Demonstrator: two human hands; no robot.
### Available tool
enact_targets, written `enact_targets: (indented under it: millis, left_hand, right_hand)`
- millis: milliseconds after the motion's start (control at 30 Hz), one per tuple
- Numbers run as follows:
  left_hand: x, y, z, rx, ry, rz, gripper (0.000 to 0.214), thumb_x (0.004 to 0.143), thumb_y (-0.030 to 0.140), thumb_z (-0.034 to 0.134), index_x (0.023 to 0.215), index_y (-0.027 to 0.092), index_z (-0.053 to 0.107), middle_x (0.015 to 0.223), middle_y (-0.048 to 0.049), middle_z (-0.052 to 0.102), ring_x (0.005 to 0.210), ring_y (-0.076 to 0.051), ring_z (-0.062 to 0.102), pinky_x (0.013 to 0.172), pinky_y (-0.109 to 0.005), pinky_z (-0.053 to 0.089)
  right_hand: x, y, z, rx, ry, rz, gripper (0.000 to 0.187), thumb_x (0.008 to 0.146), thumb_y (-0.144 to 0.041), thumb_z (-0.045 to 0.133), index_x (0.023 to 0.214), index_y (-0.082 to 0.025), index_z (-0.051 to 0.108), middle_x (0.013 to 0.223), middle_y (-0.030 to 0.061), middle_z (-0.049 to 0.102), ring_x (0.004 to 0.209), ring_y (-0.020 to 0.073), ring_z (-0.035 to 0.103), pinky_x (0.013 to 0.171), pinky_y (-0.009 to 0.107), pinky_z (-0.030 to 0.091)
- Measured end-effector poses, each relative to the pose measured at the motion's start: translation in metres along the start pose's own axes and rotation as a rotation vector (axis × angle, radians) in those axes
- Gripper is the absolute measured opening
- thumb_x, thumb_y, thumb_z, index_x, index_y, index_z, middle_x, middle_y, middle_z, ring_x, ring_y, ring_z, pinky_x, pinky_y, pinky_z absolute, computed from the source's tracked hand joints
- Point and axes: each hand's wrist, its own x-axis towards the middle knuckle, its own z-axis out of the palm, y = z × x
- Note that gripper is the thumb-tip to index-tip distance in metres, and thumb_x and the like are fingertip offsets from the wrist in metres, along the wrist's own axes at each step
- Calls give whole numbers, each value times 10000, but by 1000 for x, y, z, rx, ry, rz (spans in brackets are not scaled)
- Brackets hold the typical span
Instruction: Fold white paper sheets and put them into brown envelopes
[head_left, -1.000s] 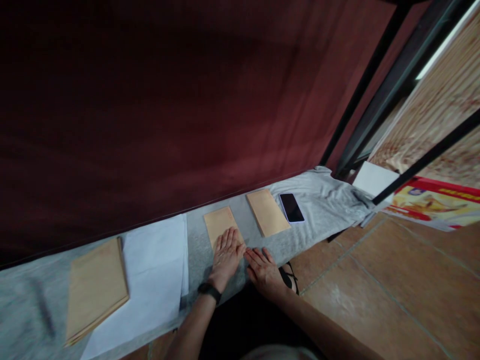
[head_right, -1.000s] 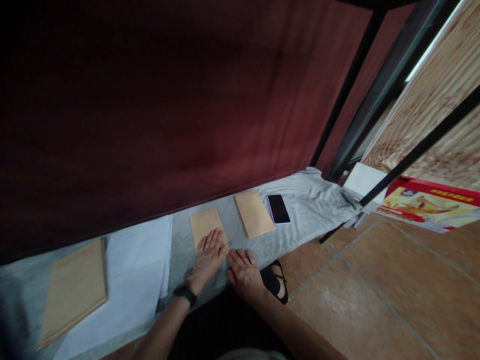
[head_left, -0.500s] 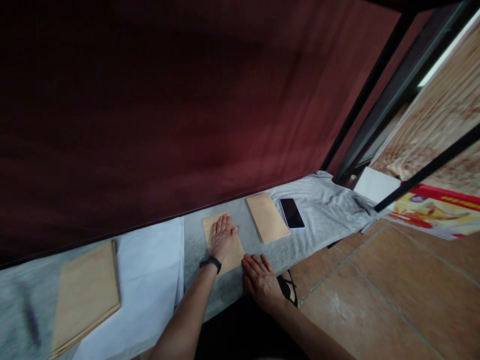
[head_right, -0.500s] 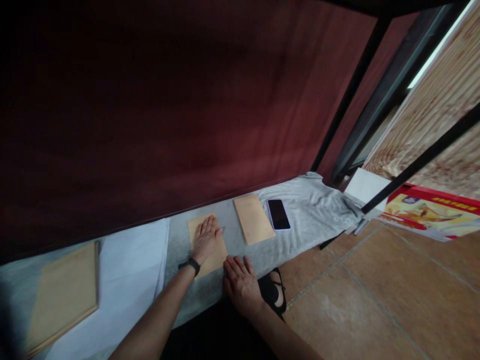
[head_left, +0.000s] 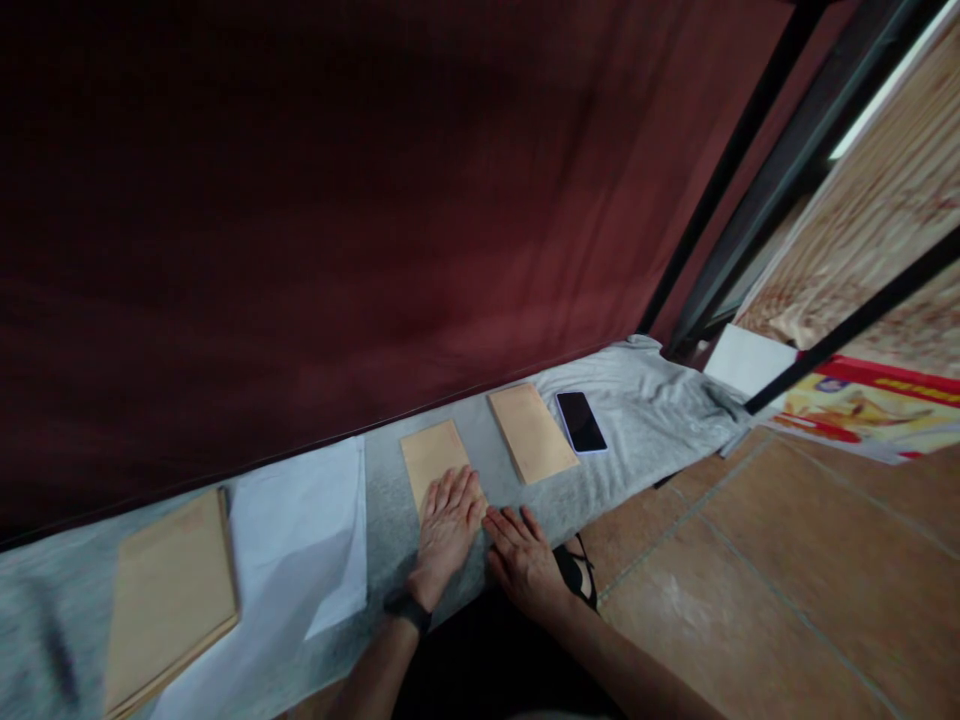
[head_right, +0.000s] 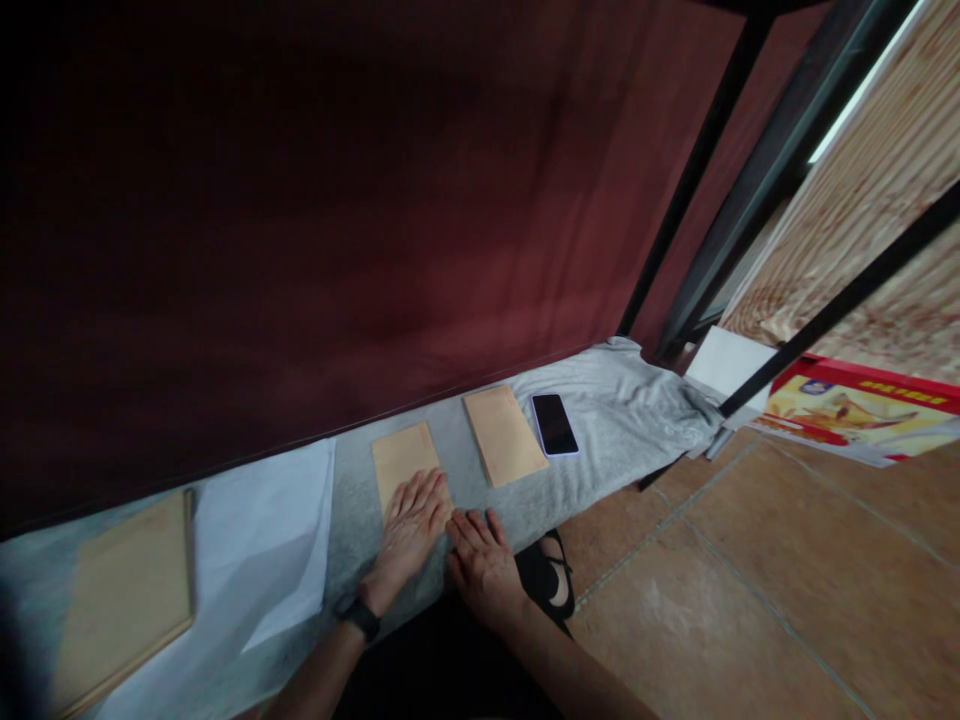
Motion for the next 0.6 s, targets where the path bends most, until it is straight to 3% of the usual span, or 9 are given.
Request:
enact_targets:
  millis: [200,300,467,600]
  left_hand:
    - [-55,12,-2,9,-8,2,523,1003,342,359,1522,289,401,1570,-32,450,1497,-263,317,1233,-548,233]
    - [-81,13,2,-65,37,-59,527,989,352,388,1502,243,438,1575,-73,440,1491,-284,328,1214,-564,284]
    - [-93,3,1,-430,188,-413,504,973,412,415,1437,236,509,1608,-96,384,1436,-267,430,1125,-436,452]
    - [-79,-5,-14,-787,223,-773,582,877,510,579,1369,200,549,1420,-148,598,1299,-302,576,1034,-441,512]
  right_hand:
    - [0,0,3,-11,7,-10,475,985,-226,523,1459,-199,511,1457,99,563,1365,263,493,1202,526,295]
    - [0,0,4,-12,16,-15,470,979,-210,523,1449,-193,519,1460,98,561,1366,266,490,1198,531,297]
    - [1,0,6,-18,31,-8,476,967,-193,533,1443,-192,522,1456,99,565,1357,260,497,1202,521,295]
    - [3,0,7,4,15,13,486,954,-176,530,1438,-204,523,1454,91,568,1353,261,500,1200,527,293]
